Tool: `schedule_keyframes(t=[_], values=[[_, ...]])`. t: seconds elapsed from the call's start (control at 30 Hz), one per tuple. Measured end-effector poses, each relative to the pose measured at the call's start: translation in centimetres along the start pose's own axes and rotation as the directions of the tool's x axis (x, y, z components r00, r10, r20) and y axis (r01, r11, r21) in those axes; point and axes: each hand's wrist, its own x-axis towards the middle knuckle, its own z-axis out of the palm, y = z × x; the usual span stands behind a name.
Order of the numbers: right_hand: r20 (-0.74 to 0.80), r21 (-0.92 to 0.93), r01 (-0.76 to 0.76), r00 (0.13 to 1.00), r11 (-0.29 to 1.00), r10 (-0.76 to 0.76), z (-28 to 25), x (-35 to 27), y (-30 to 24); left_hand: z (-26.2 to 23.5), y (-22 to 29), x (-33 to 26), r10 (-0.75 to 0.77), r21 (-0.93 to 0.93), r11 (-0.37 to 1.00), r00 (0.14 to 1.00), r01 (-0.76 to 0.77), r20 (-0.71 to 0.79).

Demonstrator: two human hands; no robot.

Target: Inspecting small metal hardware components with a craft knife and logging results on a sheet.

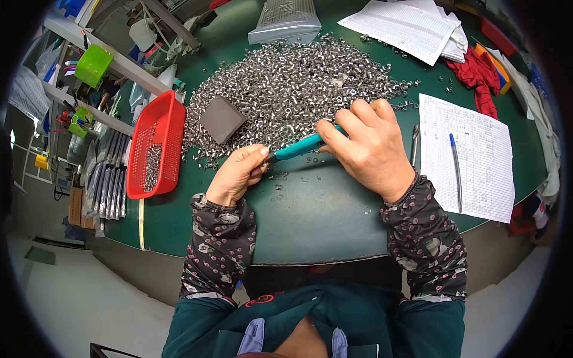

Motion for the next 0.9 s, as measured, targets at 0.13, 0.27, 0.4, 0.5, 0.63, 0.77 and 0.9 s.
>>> schedule_keyframes(t=[0.13, 0.27, 0.4, 0.5, 0.63, 0.77, 0.9], values=[[-0.039, -0.002, -0.018, 0.999, 1.0, 0.018, -0.1, 0.1, 0.0, 0.0, -0.3, 0.2, 0.056, -0.057, 0.997, 0.998, -0.058, -0.029], [0.066, 0.114, -0.201, 0.979, 0.973, 0.194, 0.3, -0.4, 0.0, 0.0, -0.6, 0.4, 0.238, -0.252, 0.93, 0.961, -0.267, -0.137], [0.158, 0.256, -0.324, 0.944, 0.911, 0.291, 1.3, -1.1, -0.5, -0.4, -0.8, 0.7, 0.335, -0.432, 0.821, 0.928, -0.373, -0.163], [0.197, 0.332, -0.371, 0.926, 0.867, 0.321, 1.7, -1.5, -0.6, -0.2, -0.7, 0.7, 0.363, -0.472, 0.789, 0.918, -0.393, -0.157], [0.304, 0.383, -0.462, 0.881, 0.8, 0.363, 1.7, -1.4, -0.8, -0.2, -0.9, 0.8, 0.369, -0.407, 0.814, 0.91, -0.414, -0.187], [0.353, 0.408, -0.49, 0.863, 0.77, 0.362, 1.7, -1.3, -0.8, 0.1, -0.9, 0.7, 0.367, -0.377, 0.826, 0.908, -0.418, -0.202], [0.458, 0.423, -0.554, 0.814, 0.717, 0.359, 1.7, -1.1, -0.7, 0.1, -1.0, 0.7, 0.413, -0.396, 0.802, 0.894, -0.447, -0.174]])
